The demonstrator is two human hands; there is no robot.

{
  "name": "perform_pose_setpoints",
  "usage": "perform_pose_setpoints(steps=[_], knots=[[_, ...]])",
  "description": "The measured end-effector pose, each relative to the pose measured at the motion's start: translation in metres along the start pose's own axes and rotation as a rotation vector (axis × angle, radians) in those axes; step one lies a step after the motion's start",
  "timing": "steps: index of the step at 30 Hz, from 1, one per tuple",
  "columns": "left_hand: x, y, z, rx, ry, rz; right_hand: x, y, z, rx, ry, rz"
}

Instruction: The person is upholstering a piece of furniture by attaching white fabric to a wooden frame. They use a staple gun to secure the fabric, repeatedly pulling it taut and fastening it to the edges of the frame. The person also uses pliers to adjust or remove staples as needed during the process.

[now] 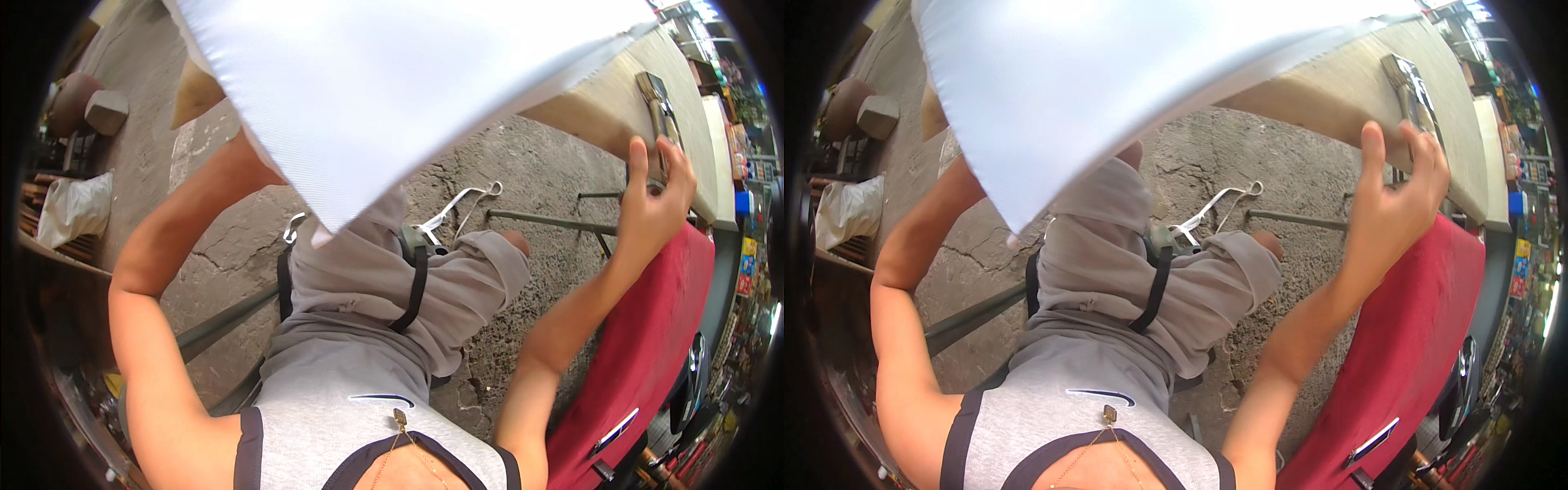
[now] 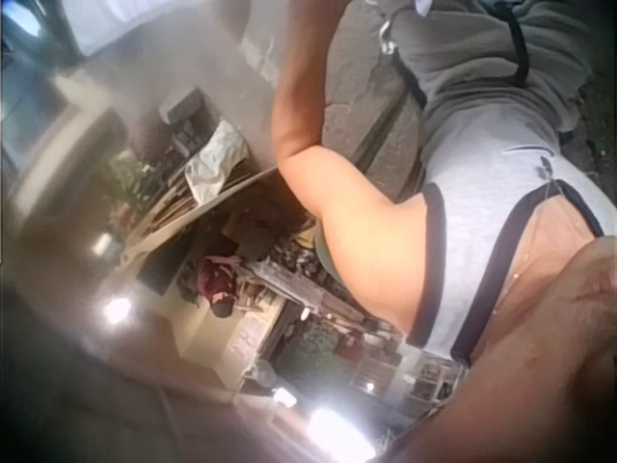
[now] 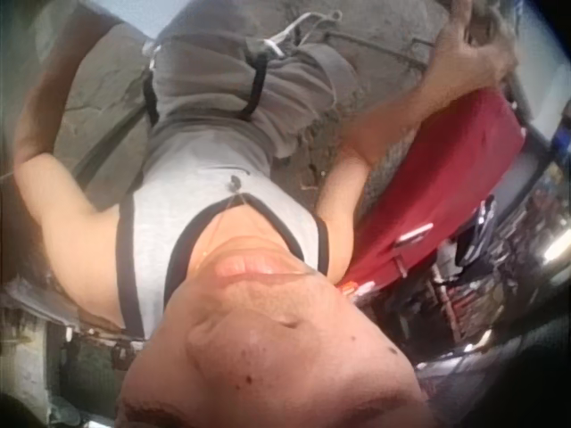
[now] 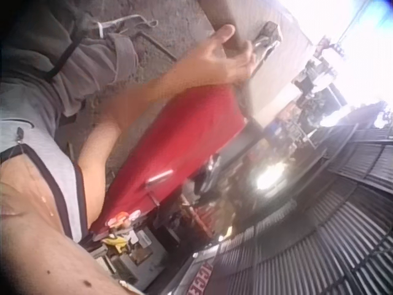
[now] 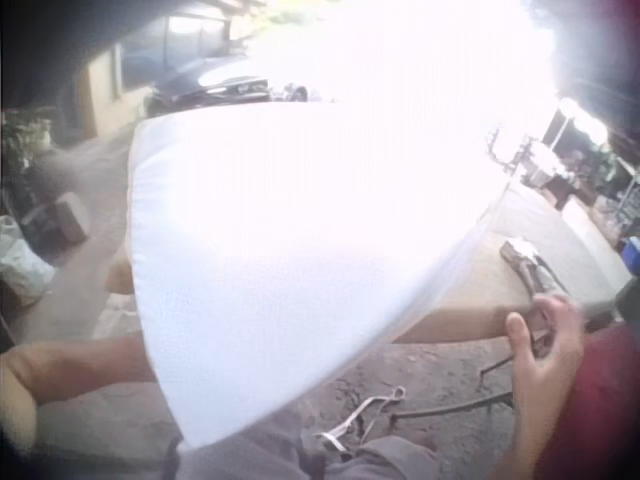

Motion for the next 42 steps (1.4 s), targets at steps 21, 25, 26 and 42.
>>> perform_pose_setpoints(steps=[21,25,26,42], knots=[[-0.001,-0.013,0.017,-0.117,-0.085,0.066,-0.11,0.02,0.065,0.117,0.009,-0.678],[-0.003,-0.01,0.018,-0.124,-0.092,0.074,-0.084,-0.037,0.043,-0.611,0.521,-0.44],[-0.001,-0.01,0.018,-0.132,-0.101,0.078,-0.067,-0.038,0.027,-0.748,0.513,-0.492],[0.0,-0.01,0.015,-0.158,-0.132,0.073,0.157,0.011,-0.118,-0.89,-0.094,-0.81]])
Point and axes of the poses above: each hand's wrist, its own x-axis away from the middle knuckle, its own y-axis out of the palm, z = x × y, the point moved 4 cm from there along -x, towards the middle knuckle, and after that the axes turned 12 degrees about y, right-handed, at the moved point
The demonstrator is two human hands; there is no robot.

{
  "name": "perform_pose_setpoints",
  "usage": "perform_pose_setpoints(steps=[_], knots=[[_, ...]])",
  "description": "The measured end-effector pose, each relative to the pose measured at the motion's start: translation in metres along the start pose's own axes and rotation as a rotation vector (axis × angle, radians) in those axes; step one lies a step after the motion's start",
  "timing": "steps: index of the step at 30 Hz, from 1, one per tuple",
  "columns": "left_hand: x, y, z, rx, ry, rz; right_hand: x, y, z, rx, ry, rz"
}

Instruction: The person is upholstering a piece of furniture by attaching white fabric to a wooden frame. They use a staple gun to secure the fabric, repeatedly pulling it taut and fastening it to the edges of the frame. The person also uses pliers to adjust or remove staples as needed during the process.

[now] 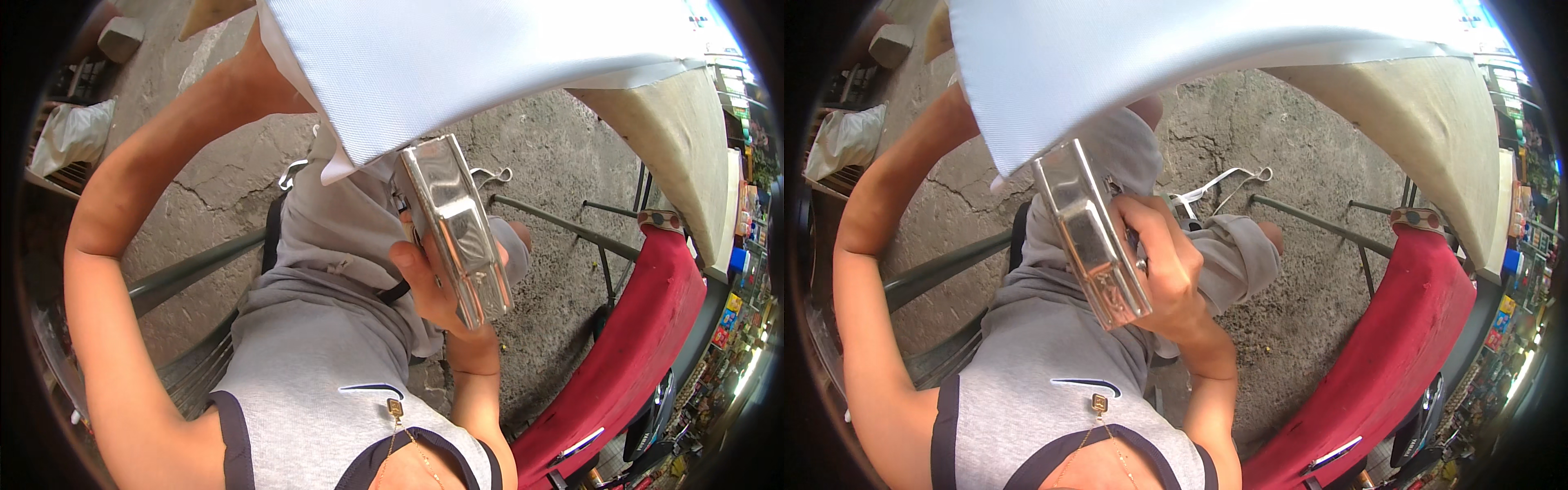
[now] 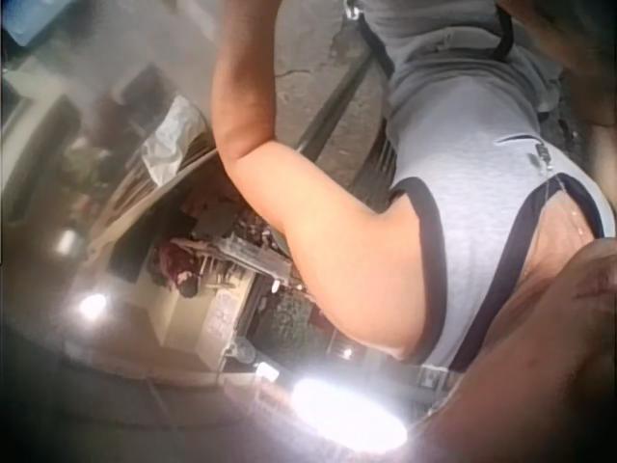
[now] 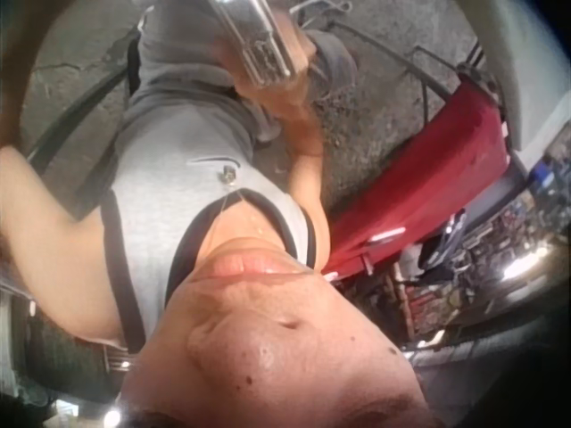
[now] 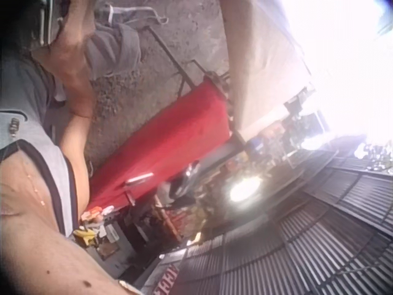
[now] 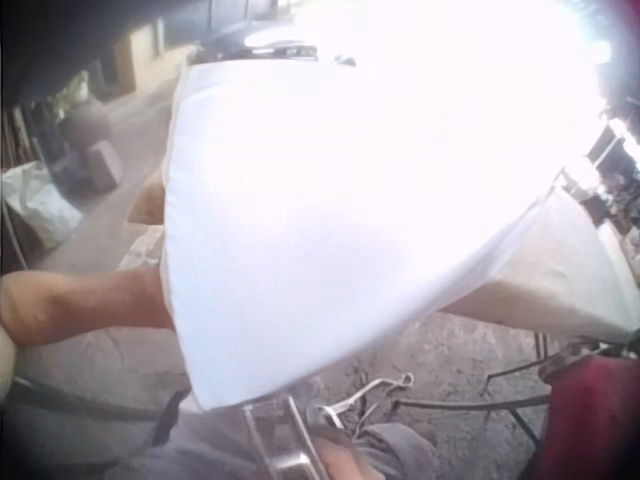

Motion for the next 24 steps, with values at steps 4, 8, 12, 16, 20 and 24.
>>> perform_pose_setpoints(steps=[4,8,12,16,20,24], knots=[[0.001,-0.001,0.0,-0.001,-0.005,0.005,0.002,0.003,0.002,0.044,-0.024,0.004],[0.002,0.003,-0.005,0.004,-0.012,0.007,-0.001,0.002,0.009,0.006,-0.005,-0.045],[0.003,0.001,-0.003,-0.003,-0.017,0.005,-0.004,0.003,0.013,-0.081,-0.006,-0.033],[0.004,0.001,-0.004,-0.002,-0.019,0.002,-0.008,0.004,0.011,-0.1,-0.046,-0.005],[0.004,0.002,-0.006,0.0,-0.021,0.001,-0.009,0.003,0.014,-0.044,-0.051,0.015],[0.005,0.0,-0.005,-0.009,-0.025,0.0,-0.012,0.004,0.013,0.053,-0.134,0.032]])
Point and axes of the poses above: each hand's wrist, its own x-axis away from the middle knuckle, its own y-axis out of the palm, z = x × y, the point moved 4 cm from there along -x, towards the middle knuckle, and after that the axes turned 12 degrees about y, right-handed, at the moved point
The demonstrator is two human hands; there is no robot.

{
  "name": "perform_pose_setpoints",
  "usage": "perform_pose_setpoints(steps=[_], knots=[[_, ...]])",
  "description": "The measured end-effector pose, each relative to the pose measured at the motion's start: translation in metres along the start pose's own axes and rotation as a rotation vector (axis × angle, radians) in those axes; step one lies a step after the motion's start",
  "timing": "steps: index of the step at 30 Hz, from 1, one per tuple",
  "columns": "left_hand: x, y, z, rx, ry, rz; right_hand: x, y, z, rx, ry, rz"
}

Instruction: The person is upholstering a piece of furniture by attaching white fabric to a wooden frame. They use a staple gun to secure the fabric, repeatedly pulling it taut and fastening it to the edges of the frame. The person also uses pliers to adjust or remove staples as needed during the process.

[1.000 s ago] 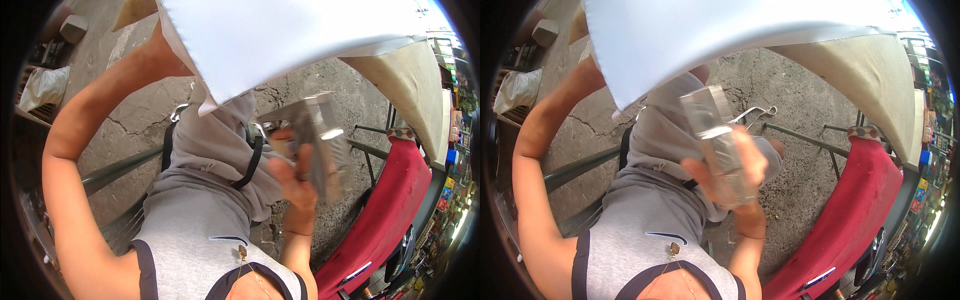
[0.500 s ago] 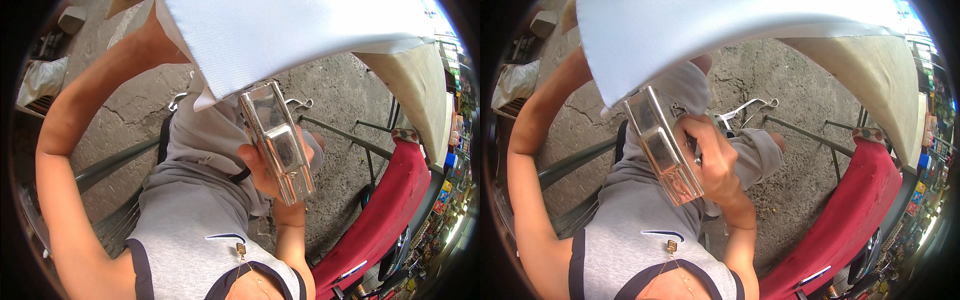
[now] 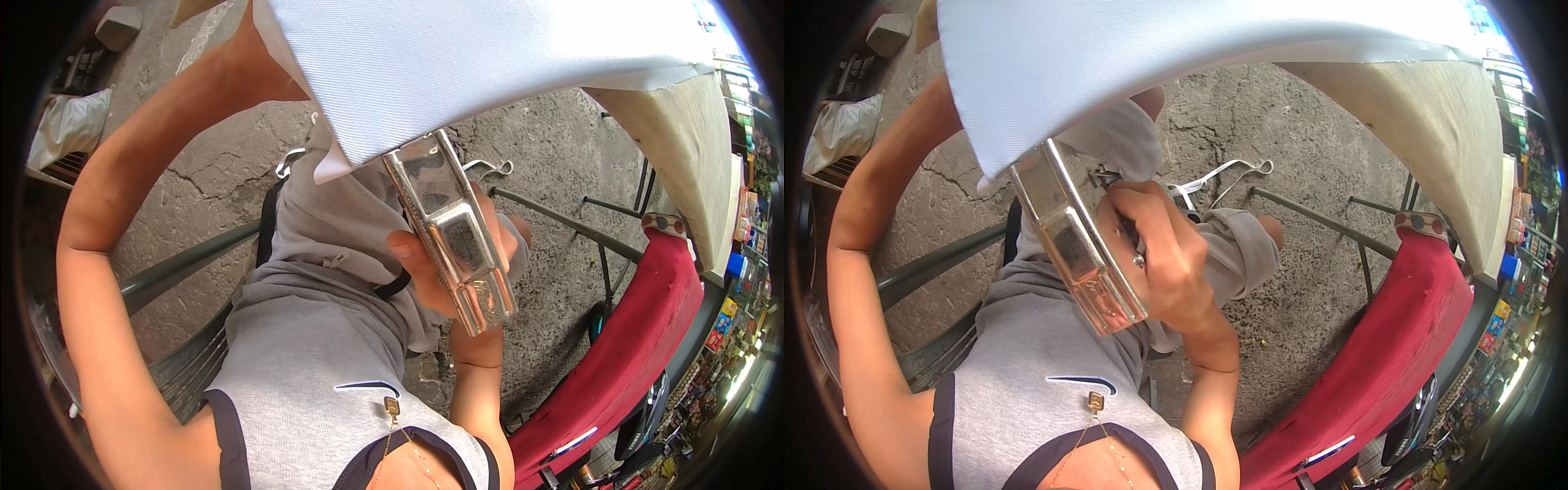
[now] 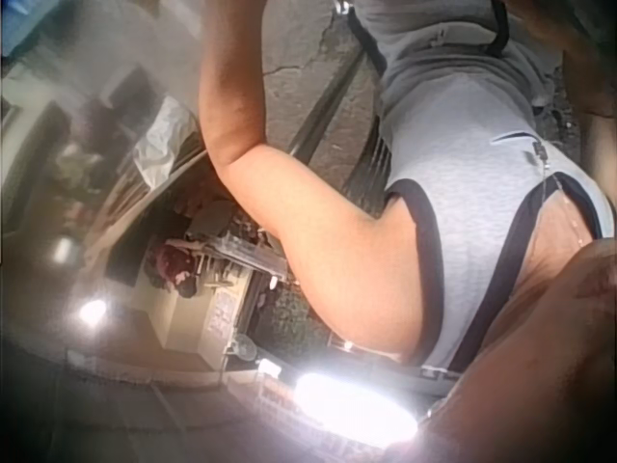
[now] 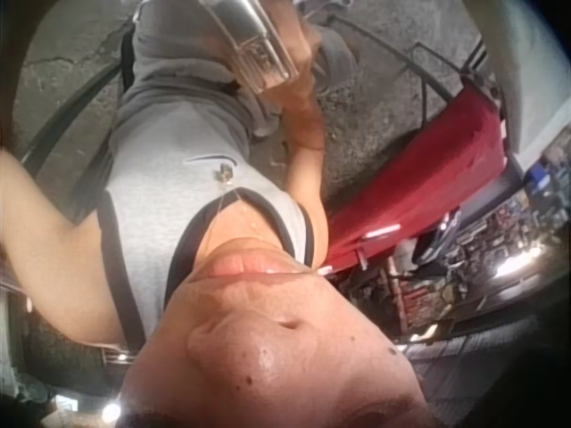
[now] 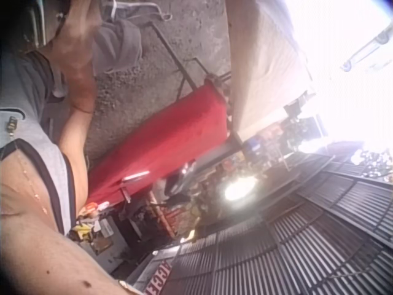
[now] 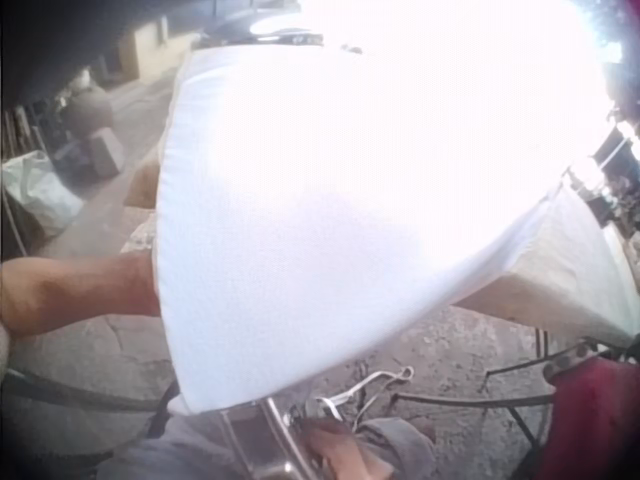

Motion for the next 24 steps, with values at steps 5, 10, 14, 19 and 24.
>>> perform_pose_setpoints(steps=[5,10,14,19,24], knots=[[0.002,0.0,0.001,0.0,-0.003,0.002,0.0,0.001,0.003,0.002,0.13,-0.026],[0.004,0.0,0.0,0.008,-0.003,0.005,0.003,0.005,0.008,0.089,0.054,0.002],[0.004,0.0,0.0,0.0,-0.001,0.008,-0.001,0.01,-0.004,0.232,0.033,0.032],[0.0,-0.004,-0.001,0.001,0.012,0.024,-0.005,-0.002,-0.01,-0.085,0.032,0.105],[-0.013,-0.011,0.002,0.019,0.043,0.047,0.009,-0.053,-0.011,-0.377,0.484,0.501]])
Point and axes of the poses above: each hand's wrist, its own x-axis away from the middle knuckle, its own y-axis out of the palm, z = x × y, the point moved 4 cm from there along -x, towards the middle knuckle, and after that the axes turned 12 degrees about y, right-handed, at the moved point
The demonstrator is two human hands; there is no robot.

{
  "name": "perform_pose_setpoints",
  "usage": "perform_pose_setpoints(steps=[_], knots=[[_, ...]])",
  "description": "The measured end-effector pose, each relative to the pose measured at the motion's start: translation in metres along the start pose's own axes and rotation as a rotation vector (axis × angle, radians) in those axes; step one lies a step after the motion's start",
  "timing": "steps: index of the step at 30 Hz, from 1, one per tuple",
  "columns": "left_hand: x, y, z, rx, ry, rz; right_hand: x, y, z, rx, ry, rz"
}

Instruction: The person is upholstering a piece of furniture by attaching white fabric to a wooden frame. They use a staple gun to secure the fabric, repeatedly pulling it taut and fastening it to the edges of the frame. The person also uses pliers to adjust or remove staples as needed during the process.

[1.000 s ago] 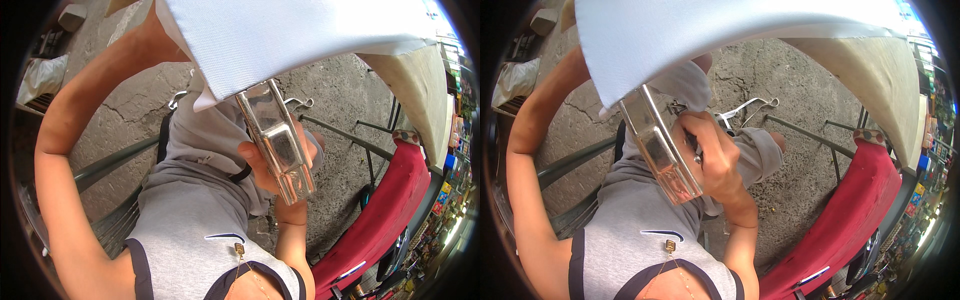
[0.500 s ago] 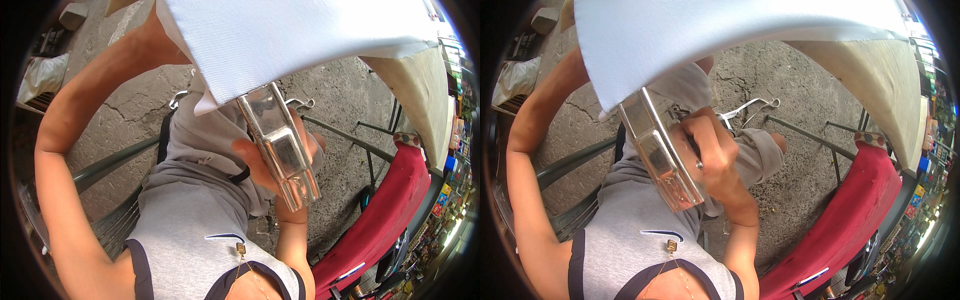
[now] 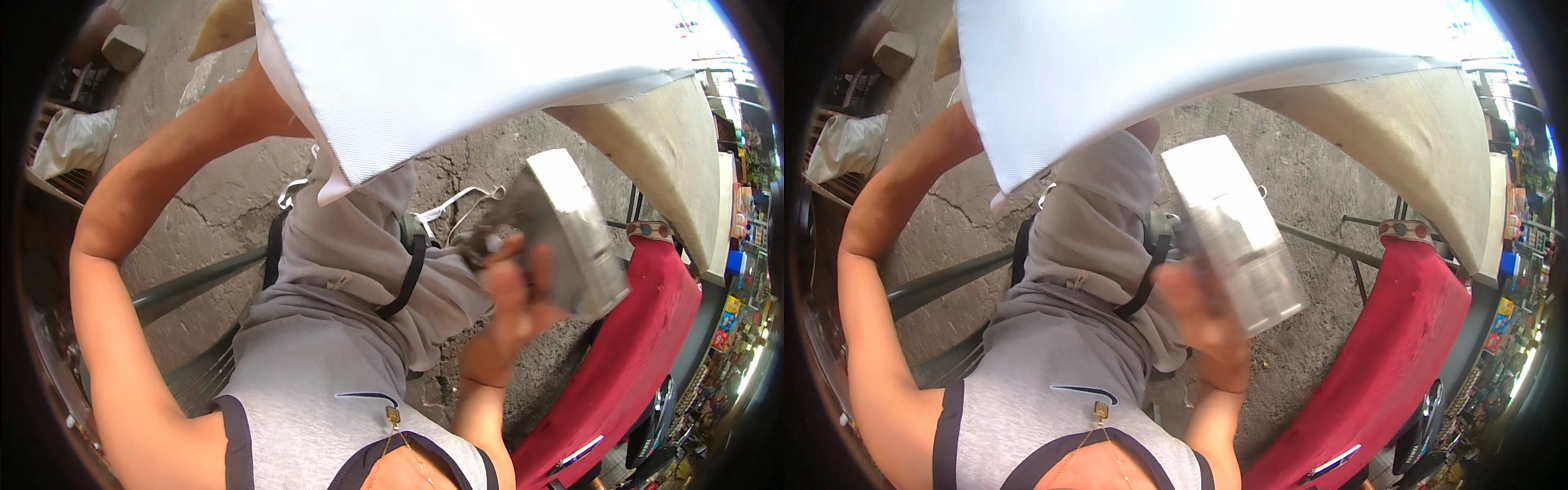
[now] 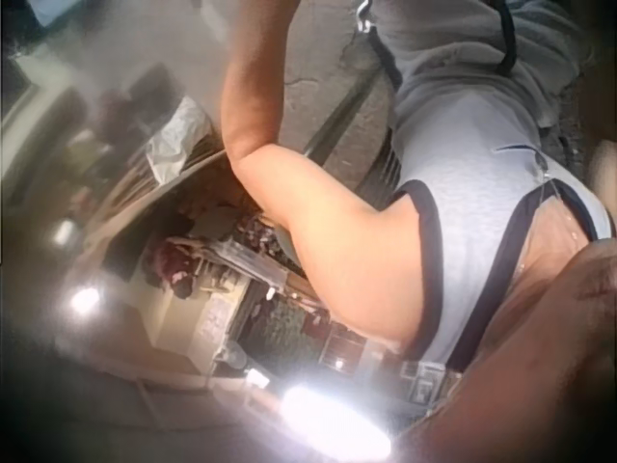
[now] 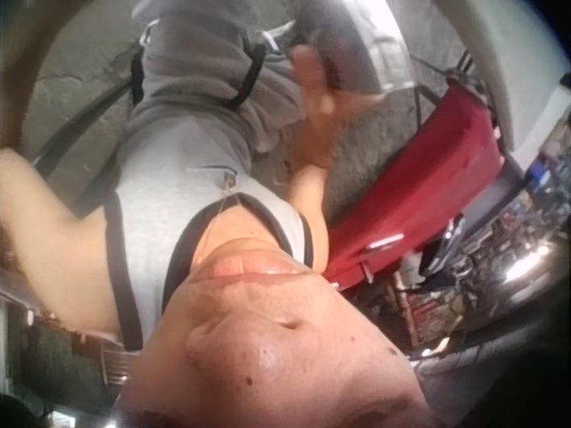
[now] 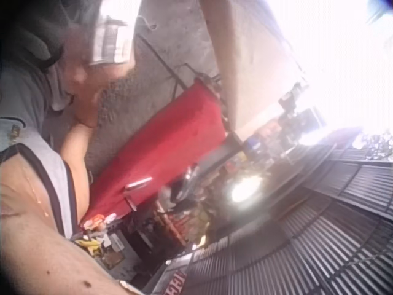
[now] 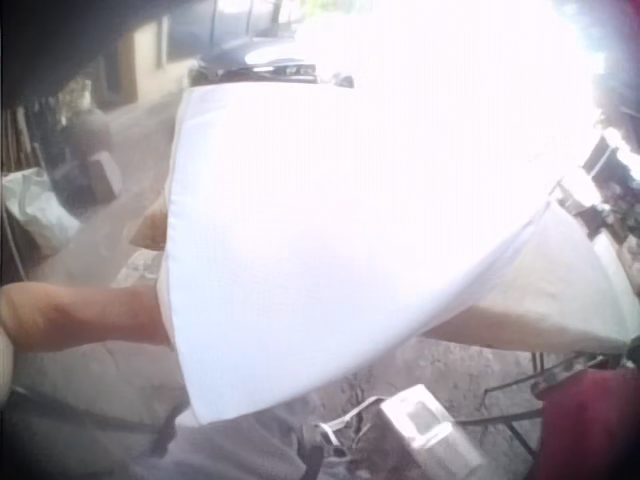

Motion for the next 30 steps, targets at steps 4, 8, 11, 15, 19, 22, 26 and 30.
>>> perform_pose_setpoints(steps=[4,8,11,15,19,22,26,30], knots=[[-0.01,-0.013,0.011,-0.002,0.024,0.016,-0.05,-0.059,-0.03,0.352,-0.082,0.153],[-0.018,-0.028,0.02,0.025,0.057,0.042,-0.107,-0.099,-0.05,0.696,-0.033,0.226],[-0.001,-0.022,0.017,0.0,0.059,0.052,-0.139,-0.099,-0.072,1.09,-0.084,0.374],[0.044,0.005,0.005,-0.182,0.029,-0.048,-0.199,-0.107,-0.062,1.328,-0.224,0.379],[0.058,0.032,0.018,-0.147,-0.329,-0.136,-0.206,-0.088,-0.053,1.467,-0.191,0.389],[0.054,0.033,0.046,0.13,-0.656,-0.016,-0.21,-0.092,-0.05,1.476,-0.153,0.362],[0.049,0.036,0.063,0.133,-0.792,-0.102,-0.214,-0.094,-0.047,1.491,-0.117,0.325],[0.049,0.047,0.065,0.16,-0.798,-0.1,-0.211,-0.09,-0.052,1.537,-0.13,0.324]])
Point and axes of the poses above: each hand's wrist, its own x-axis away from the middle knuckle, its own y-axis out of the palm, z = x × y, the point moved 4 cm from there along -x, towards the middle knuckle, and after that the axes turned 12 degrees about y, right-handed, at the moved point
